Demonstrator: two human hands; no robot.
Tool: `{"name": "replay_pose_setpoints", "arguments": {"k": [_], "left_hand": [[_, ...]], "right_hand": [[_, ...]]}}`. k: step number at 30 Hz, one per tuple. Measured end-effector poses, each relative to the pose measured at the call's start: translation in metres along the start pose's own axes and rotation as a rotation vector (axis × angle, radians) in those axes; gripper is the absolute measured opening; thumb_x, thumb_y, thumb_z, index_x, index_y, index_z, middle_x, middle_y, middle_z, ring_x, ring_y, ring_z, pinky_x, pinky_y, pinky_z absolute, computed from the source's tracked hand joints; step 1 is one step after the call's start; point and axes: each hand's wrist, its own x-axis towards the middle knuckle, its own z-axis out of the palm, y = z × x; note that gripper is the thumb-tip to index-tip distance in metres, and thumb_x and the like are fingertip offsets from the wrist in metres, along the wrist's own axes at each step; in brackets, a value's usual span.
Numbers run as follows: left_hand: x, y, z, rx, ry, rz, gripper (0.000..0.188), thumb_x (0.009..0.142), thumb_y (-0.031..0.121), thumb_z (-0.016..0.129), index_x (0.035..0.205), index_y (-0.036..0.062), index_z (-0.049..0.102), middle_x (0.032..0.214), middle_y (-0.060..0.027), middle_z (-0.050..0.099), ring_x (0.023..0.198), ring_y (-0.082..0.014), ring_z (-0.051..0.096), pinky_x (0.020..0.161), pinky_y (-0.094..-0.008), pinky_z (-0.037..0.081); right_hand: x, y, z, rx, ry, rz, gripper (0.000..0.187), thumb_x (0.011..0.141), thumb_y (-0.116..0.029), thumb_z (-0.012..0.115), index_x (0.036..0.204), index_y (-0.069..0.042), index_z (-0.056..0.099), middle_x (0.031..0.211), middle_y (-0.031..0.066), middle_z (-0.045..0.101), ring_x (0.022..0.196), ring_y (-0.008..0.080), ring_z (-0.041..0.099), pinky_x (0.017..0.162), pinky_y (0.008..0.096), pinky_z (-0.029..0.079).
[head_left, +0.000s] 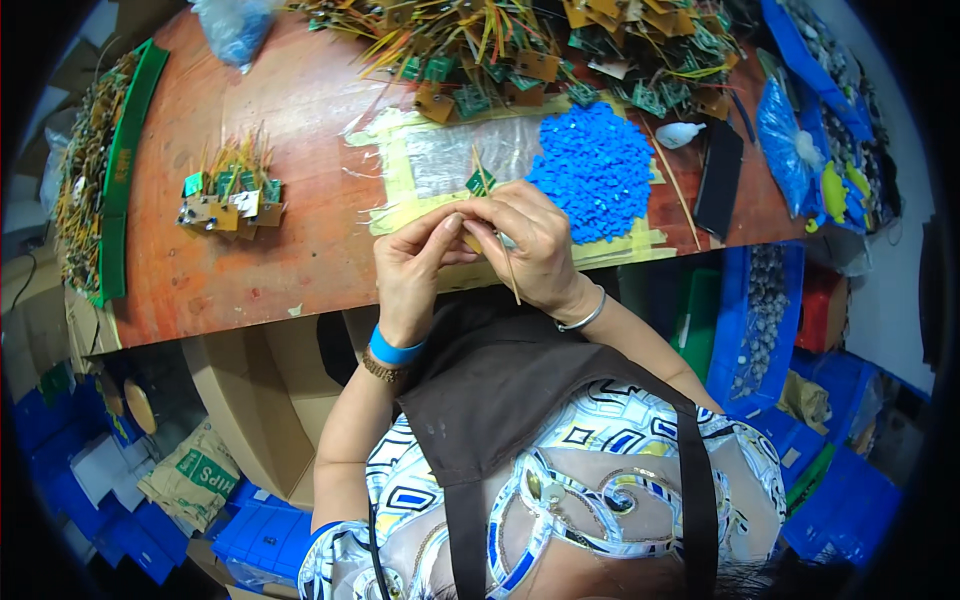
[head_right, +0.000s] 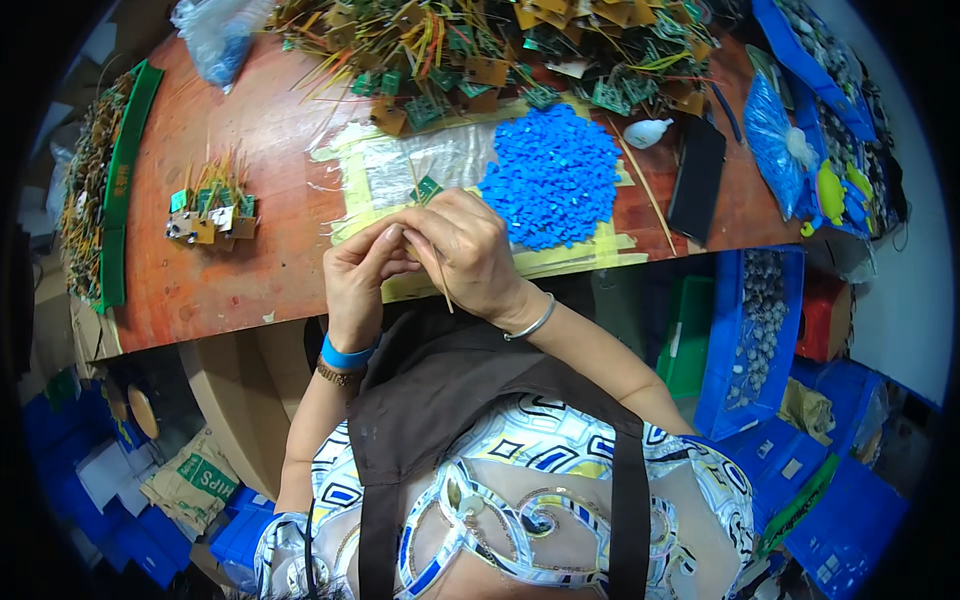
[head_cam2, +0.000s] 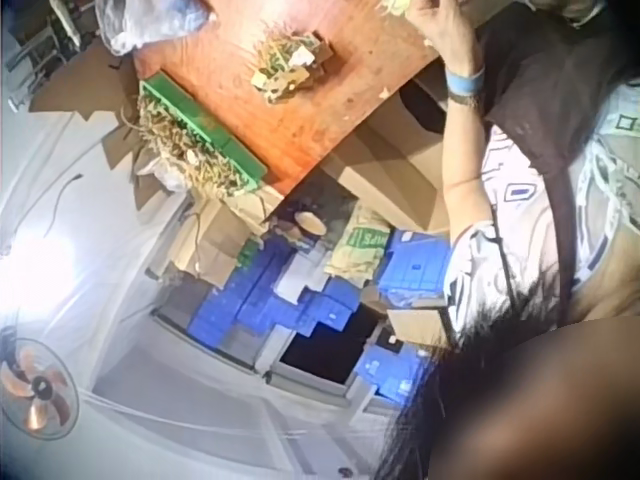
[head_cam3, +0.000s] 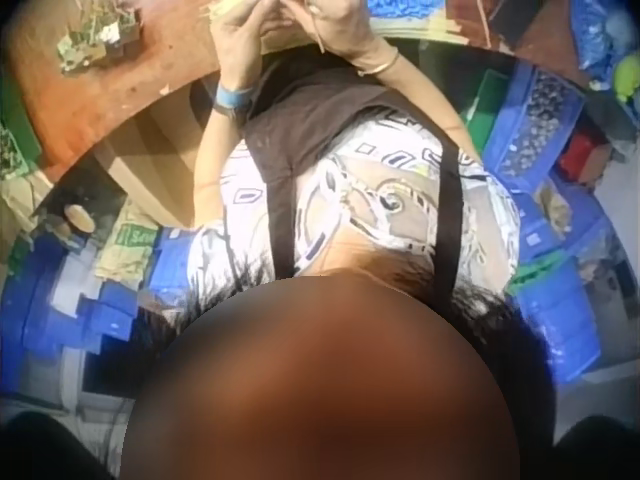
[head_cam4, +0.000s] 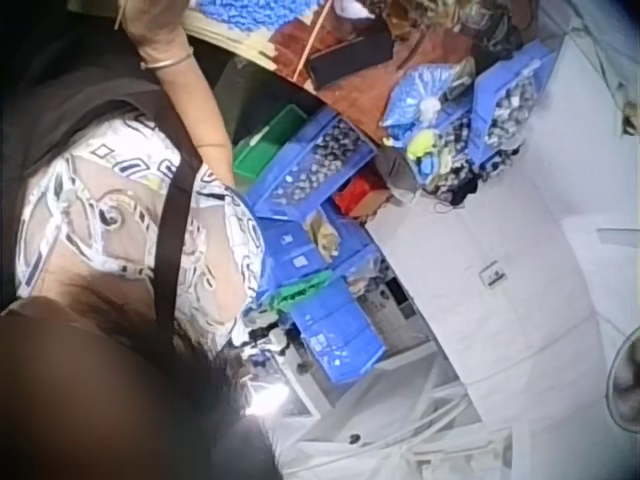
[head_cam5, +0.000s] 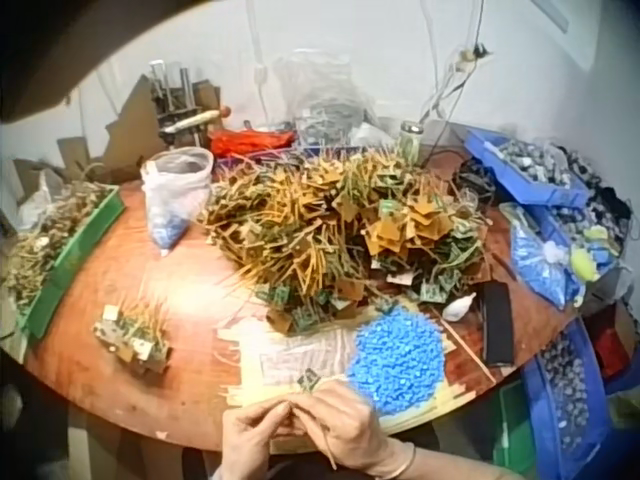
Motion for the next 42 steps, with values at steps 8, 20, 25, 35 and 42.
{"name": "replay_pose_setpoints", "arguments": {"k": [8,20,25,35,42], "left_hand": [[0.005,0.057,-0.083,0.277,0.453,0.507,0.024,0.095,0.010,0.062,0.115,-0.0022,0.068,0.103,-0.0100,0.071,0.089,-0.0140,0.067,0.078,-0.0286,0.057],[0.039,0.083,-0.134,1.410,0.984,1.196,0.023,0.087,0.015,0.070,0.108,0.0050,0.071,0.096,-0.0149,0.063,0.082,-0.0253,0.062,0.072,-0.0363,0.051],[0.101,0.025,-0.037,1.146,0.346,0.737,0.024,0.081,0.016,0.075,0.100,0.0020,0.070,0.100,-0.0171,0.064,0.095,-0.0335,0.060,0.084,-0.0407,0.048],[0.092,0.001,-0.032,0.824,0.280,0.570,0.020,0.085,0.009,0.071,0.102,-0.0003,0.069,0.085,-0.0153,0.070,0.073,-0.0198,0.070,0.066,-0.0307,0.054],[0.022,0.003,-0.047,0.587,0.363,0.562,0.024,0.090,-0.002,0.063,0.114,-0.0029,0.069,0.087,-0.0086,0.072,0.078,-0.0117,0.069,0.064,-0.0246,0.056]], "right_hand": [[0.007,-0.002,-0.015,0.014,0.080,-0.022,0.030,0.072,0.006,0.076,0.100,-0.002,0.069,0.087,0.0114,0.069,0.076,0.0267,0.064,0.068,0.0330,0.050],[0.001,0.004,-0.023,-0.020,0.118,0.030,0.028,0.073,0.005,0.076,0.100,-0.002,0.069,0.084,0.0113,0.068,0.075,0.0260,0.063,0.067,0.0320,0.049],[-0.001,0.002,-0.026,0.009,0.108,0.014,0.028,0.075,0.005,0.075,0.101,-0.001,0.068,0.085,0.0109,0.069,0.075,0.0256,0.064,0.067,0.0318,0.050],[-0.027,0.008,-0.043,0.128,-0.039,0.133,0.025,0.097,-0.018,0.058,0.110,0.002,0.067,0.082,0.0117,0.067,0.072,0.0221,0.063,0.066,0.0314,0.049],[-0.040,0.025,-0.031,0.308,-0.140,0.336,0.036,0.104,-0.025,0.047,0.098,0.004,0.066,0.083,0.0108,0.060,0.069,0.0158,0.058,0.062,0.0269,0.048]]}}
